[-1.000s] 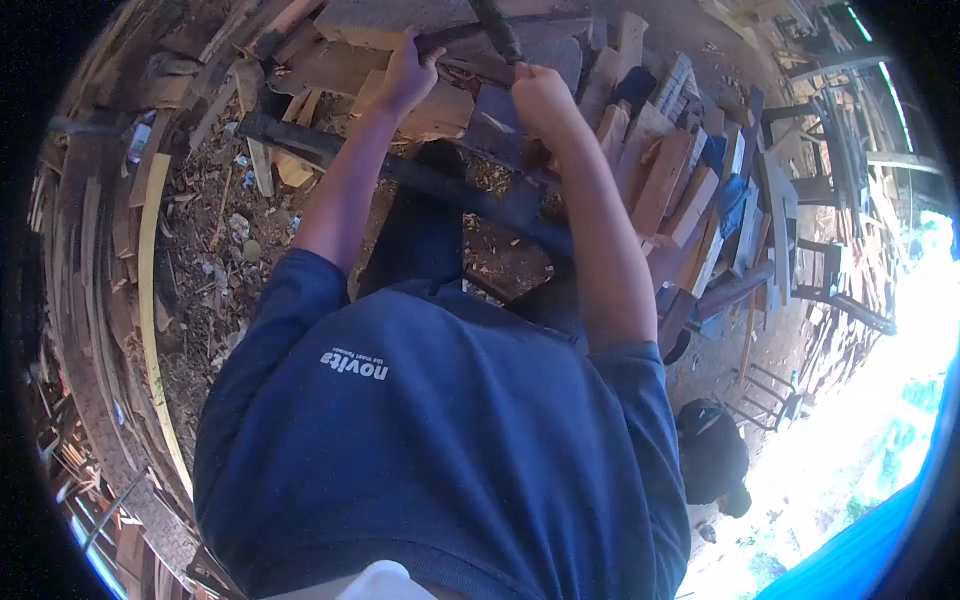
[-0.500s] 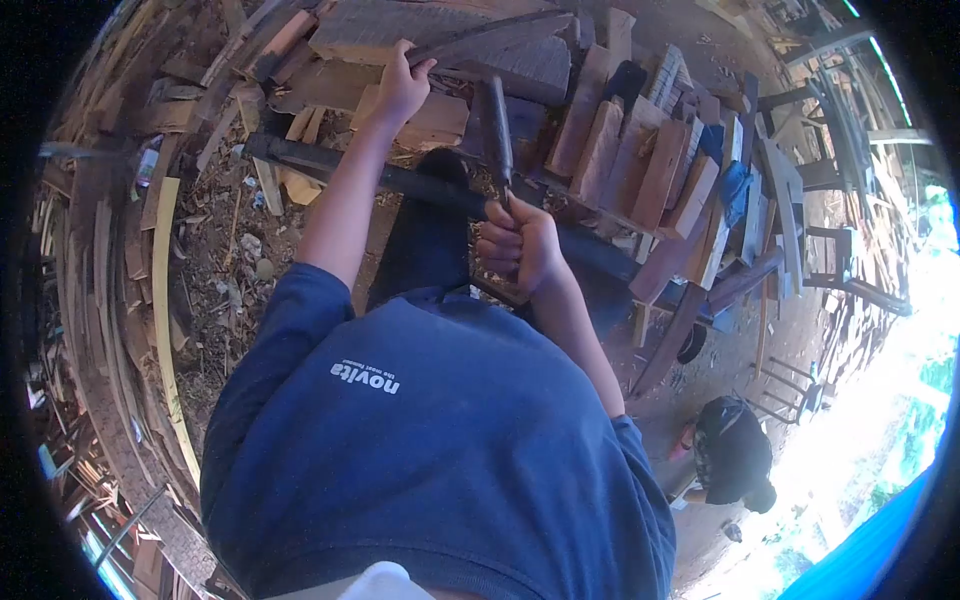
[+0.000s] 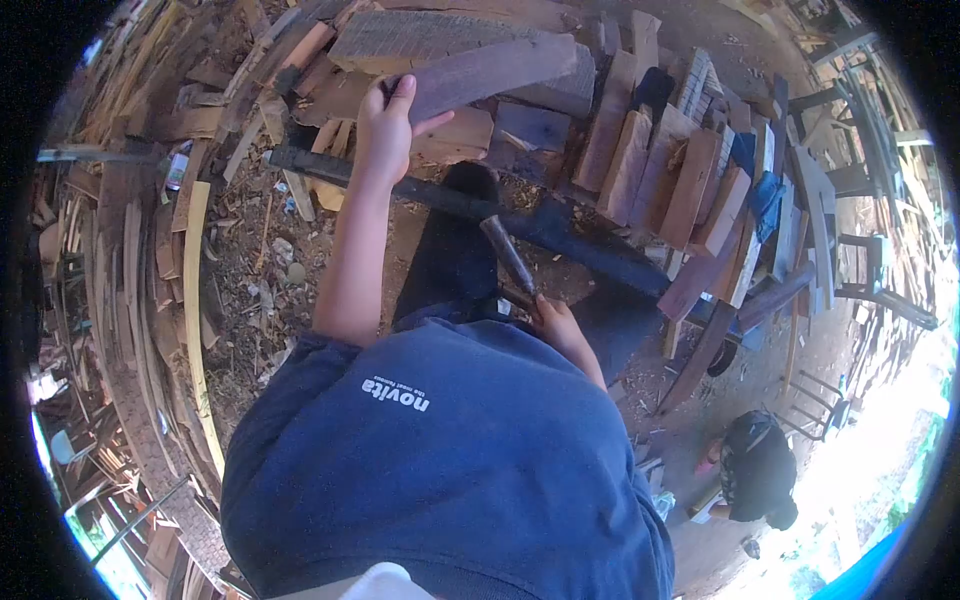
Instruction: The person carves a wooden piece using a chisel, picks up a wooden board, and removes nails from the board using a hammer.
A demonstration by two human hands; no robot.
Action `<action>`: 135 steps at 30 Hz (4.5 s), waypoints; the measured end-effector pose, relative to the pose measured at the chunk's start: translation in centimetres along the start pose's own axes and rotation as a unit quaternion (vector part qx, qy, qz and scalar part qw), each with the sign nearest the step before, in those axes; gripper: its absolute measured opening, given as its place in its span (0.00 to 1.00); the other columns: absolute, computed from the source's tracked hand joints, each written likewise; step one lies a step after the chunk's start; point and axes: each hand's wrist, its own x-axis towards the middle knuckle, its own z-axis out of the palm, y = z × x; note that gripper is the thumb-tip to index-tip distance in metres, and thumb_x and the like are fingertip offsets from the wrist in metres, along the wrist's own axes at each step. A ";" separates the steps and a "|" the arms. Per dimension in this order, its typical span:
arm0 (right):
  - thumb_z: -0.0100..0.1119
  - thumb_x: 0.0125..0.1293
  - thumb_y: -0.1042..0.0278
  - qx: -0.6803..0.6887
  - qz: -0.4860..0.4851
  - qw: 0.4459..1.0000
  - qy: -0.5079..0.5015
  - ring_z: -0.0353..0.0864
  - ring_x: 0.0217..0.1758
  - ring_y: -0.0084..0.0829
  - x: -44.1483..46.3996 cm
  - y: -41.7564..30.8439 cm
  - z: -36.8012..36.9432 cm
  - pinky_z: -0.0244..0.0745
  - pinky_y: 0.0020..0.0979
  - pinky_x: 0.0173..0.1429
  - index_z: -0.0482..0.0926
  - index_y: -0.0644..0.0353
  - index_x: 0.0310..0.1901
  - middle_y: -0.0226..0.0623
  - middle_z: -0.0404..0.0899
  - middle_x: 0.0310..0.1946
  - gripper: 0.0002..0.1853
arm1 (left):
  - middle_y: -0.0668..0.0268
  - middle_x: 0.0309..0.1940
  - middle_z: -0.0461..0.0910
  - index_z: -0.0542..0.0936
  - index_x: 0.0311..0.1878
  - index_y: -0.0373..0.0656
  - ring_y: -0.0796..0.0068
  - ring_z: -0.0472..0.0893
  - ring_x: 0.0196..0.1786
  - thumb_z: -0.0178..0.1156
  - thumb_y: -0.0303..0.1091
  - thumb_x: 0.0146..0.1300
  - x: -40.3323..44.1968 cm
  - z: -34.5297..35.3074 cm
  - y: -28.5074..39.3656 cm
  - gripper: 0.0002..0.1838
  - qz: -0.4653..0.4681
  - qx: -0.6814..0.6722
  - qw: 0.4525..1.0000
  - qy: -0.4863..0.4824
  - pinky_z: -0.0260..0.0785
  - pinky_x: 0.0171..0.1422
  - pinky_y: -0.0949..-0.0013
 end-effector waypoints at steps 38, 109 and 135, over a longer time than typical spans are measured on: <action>0.62 0.62 0.69 -0.101 -0.420 0.761 0.485 0.78 0.58 0.42 -2.9 -10.7 -2.9 0.74 0.39 0.58 0.67 0.62 0.61 0.51 0.77 0.52 0.26 | 0.60 0.54 0.74 0.70 0.59 0.40 0.65 0.76 0.53 0.56 0.34 0.70 -13.6 -1.6 -18.7 0.17 -0.284 -0.154 0.945 -0.042 0.71 0.58 0.58; 0.26 0.71 0.36 -0.116 -0.688 0.696 -0.169 0.57 0.71 0.47 -25.6 -39.3 7.8 0.53 0.42 0.73 0.57 0.71 0.64 0.57 0.58 0.66 0.40 | 0.66 0.43 0.73 0.69 0.51 0.40 0.72 0.75 0.44 0.61 0.35 0.67 -15.5 -5.0 -19.4 0.15 -0.154 -0.084 0.983 0.052 0.74 0.48 0.64; 0.33 0.74 0.42 -0.290 -0.557 0.775 0.068 0.67 0.66 0.41 -29.1 -30.3 -0.5 0.62 0.39 0.69 0.69 0.69 0.58 0.51 0.67 0.63 0.33 | 0.56 0.43 0.79 0.65 0.54 0.40 0.60 0.84 0.38 0.60 0.36 0.67 -14.5 -4.4 -19.4 0.19 -0.210 -0.114 0.971 0.012 0.79 0.39 0.63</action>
